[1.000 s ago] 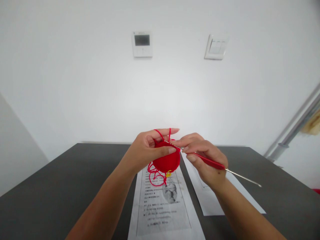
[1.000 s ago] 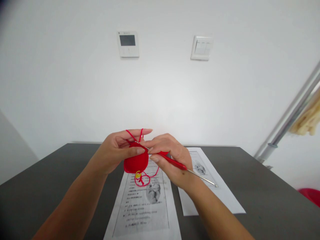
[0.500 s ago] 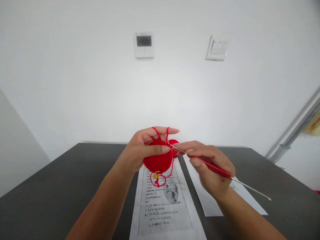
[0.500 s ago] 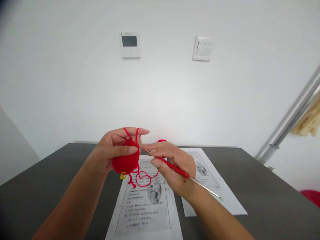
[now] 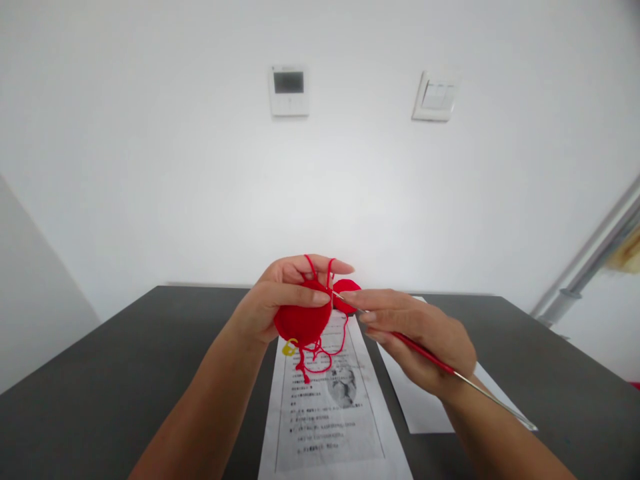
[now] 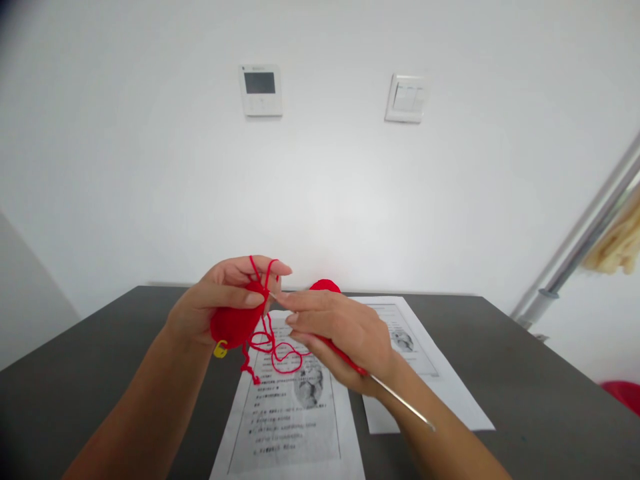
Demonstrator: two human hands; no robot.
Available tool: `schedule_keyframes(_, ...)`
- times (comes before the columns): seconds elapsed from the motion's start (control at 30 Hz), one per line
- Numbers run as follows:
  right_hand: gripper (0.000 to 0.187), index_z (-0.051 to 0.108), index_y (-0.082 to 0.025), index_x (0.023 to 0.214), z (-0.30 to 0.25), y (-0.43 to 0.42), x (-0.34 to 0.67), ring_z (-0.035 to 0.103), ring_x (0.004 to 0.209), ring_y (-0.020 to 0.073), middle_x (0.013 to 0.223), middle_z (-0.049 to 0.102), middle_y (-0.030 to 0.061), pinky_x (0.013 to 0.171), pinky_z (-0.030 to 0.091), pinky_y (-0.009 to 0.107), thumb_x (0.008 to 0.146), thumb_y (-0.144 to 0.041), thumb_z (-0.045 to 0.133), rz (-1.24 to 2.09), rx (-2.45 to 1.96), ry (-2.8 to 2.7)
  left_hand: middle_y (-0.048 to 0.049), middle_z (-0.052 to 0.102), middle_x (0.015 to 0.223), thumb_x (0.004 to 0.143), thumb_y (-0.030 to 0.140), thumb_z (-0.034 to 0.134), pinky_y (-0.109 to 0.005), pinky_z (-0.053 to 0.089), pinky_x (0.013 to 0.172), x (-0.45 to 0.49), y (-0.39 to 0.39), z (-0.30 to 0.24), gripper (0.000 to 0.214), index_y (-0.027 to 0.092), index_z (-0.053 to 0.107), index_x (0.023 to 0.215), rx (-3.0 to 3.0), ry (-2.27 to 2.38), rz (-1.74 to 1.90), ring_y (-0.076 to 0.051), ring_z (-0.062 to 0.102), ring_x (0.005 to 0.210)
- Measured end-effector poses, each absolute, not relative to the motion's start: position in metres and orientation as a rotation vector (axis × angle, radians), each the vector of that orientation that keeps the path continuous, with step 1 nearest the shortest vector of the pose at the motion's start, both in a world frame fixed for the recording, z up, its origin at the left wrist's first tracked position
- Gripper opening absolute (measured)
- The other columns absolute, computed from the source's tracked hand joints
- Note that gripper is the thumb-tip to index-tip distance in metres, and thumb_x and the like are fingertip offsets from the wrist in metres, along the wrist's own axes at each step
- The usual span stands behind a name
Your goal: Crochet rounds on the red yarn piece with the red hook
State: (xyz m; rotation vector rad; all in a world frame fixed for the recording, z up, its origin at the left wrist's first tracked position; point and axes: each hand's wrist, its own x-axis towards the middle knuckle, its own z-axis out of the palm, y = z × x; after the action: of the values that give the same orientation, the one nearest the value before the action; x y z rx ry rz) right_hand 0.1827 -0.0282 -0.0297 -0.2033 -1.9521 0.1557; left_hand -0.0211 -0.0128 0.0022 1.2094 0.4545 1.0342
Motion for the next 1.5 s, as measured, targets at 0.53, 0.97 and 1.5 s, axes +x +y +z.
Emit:
schedule_keyframes(0.53, 0.022, 0.070, -0.022, 0.100, -0.035, -0.033, 0.174, 0.074, 0.098, 0.0180, 0.104, 0.078, 0.0057, 0.086, 0.063, 0.031, 0.088, -0.005, 0.063, 0.349, -0.241, -1.749, -0.0020, 0.072, 0.063, 0.059, 0.008, 0.078, -0.015, 0.042, 0.049, -0.027, -0.011, 0.004, 0.031, 0.013, 0.078, 0.089, 1.245, 0.470, 1.005, -0.008, 0.061, 0.051)
schedule_keyframes(0.97, 0.024, 0.068, -0.018, 0.108, -0.023, -0.027, 0.191, 0.072, 0.104, 0.0198, 0.111, 0.075, 0.0132, 0.085, 0.062, 0.032, 0.089, -0.005, 0.060, 0.179, -0.112, -2.031, -0.0063, 0.075, 0.070, 0.058, 0.006, 0.074, -0.017, 0.050, 0.056, -0.026, -0.006, 0.003, 0.030, 0.010, 0.079, 0.087, 1.173, 0.374, 0.880, -0.012, 0.067, 0.058)
schedule_keyframes(1.5, 0.023, 0.068, -0.021, 0.108, -0.025, -0.026, 0.187, 0.074, 0.099, 0.0188, 0.107, 0.077, 0.0116, 0.082, 0.062, 0.030, 0.091, -0.009, 0.059, 0.056, -0.084, -2.047, -0.0049, 0.074, 0.070, 0.059, 0.008, 0.073, -0.016, 0.043, 0.052, -0.033, -0.009, 0.005, 0.030, 0.013, 0.079, 0.088, 1.228, 0.413, 0.862, -0.009, 0.063, 0.055)
